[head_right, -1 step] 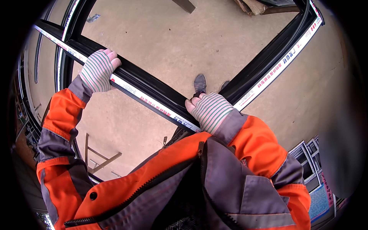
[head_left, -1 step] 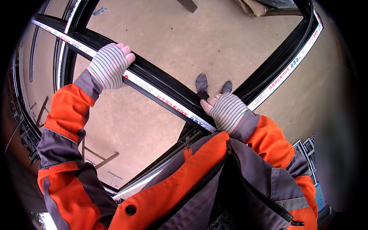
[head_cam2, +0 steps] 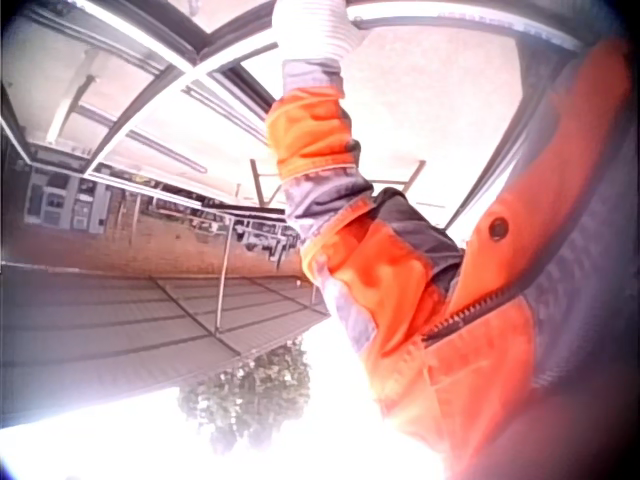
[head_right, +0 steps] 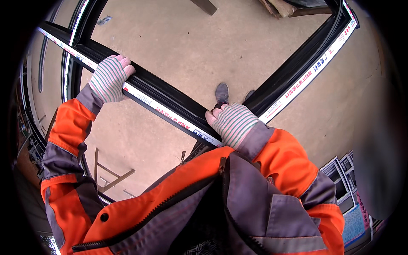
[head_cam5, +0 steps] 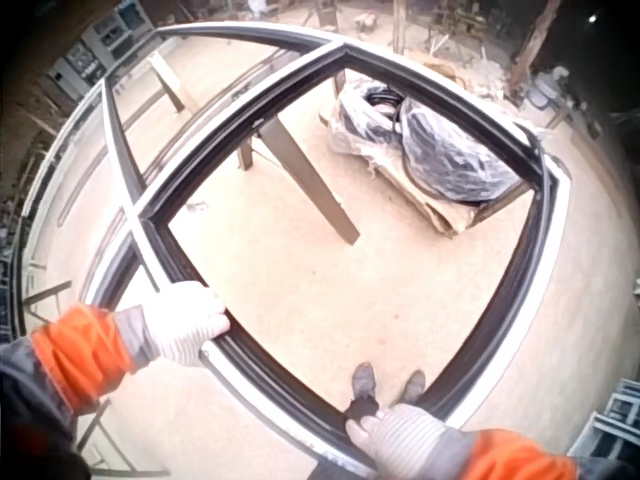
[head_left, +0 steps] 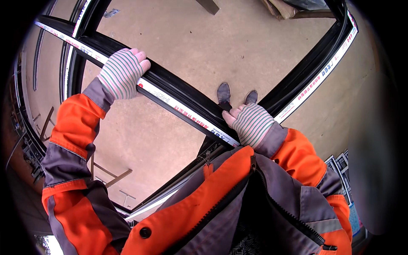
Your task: The person installs a black rubber seal into the groove of a white window frame. They press the seal along the frame's edges by hand, then use scissors to cut the excess material at the corners.
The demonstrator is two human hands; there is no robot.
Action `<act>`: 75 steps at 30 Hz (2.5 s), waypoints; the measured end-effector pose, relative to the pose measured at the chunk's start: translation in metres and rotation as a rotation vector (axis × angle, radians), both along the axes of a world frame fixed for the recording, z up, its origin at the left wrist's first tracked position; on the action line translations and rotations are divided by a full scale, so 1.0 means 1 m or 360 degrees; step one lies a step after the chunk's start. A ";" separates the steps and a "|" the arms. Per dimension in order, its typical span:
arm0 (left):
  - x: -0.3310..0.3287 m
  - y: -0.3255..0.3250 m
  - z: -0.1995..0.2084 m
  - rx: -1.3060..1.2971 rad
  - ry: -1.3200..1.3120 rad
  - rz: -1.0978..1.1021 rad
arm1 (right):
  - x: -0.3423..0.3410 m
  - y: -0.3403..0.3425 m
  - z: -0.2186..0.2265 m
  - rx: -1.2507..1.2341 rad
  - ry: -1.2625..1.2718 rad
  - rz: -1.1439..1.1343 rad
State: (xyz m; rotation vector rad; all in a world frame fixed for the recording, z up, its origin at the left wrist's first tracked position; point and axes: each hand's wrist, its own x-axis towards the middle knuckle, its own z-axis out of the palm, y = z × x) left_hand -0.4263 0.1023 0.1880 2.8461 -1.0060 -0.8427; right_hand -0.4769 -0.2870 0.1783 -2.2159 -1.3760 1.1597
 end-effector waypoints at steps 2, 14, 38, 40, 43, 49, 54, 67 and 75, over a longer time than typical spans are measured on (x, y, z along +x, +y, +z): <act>-0.006 0.003 -0.003 -0.0063 -0.0056 -0.0017 | 0.000 0.001 -0.003 0.0011 0.0012 0.0020; -0.010 -0.014 -0.002 -0.0122 0.0007 -0.0115 | 0.000 -0.001 -0.008 0.0053 0.0006 0.0054; -0.083 -0.165 -0.017 -0.0631 0.0404 -0.0039 | 0.001 0.005 -0.006 0.0059 -0.0030 0.0034; -0.080 -0.163 -0.013 -0.0643 0.0388 -0.0129 | 0.000 0.005 -0.005 0.0137 -0.0039 0.0005; -0.082 -0.161 -0.010 -0.0610 0.0405 -0.0136 | -0.002 0.004 -0.012 0.0236 -0.0034 -0.0010; -0.083 -0.162 -0.016 -0.0677 0.0383 -0.0128 | 0.001 0.006 -0.006 0.0186 -0.0040 0.0008; -0.087 -0.159 -0.016 -0.0710 0.0277 -0.0076 | -0.001 0.008 -0.008 0.0155 -0.0058 0.0008; -0.067 -0.132 -0.012 -0.0593 0.0392 -0.0140 | 0.001 0.007 -0.002 0.0092 -0.0083 -0.0011; -0.059 -0.102 -0.005 -0.0454 0.0339 -0.0060 | -0.002 0.003 -0.009 0.0163 -0.0081 -0.0041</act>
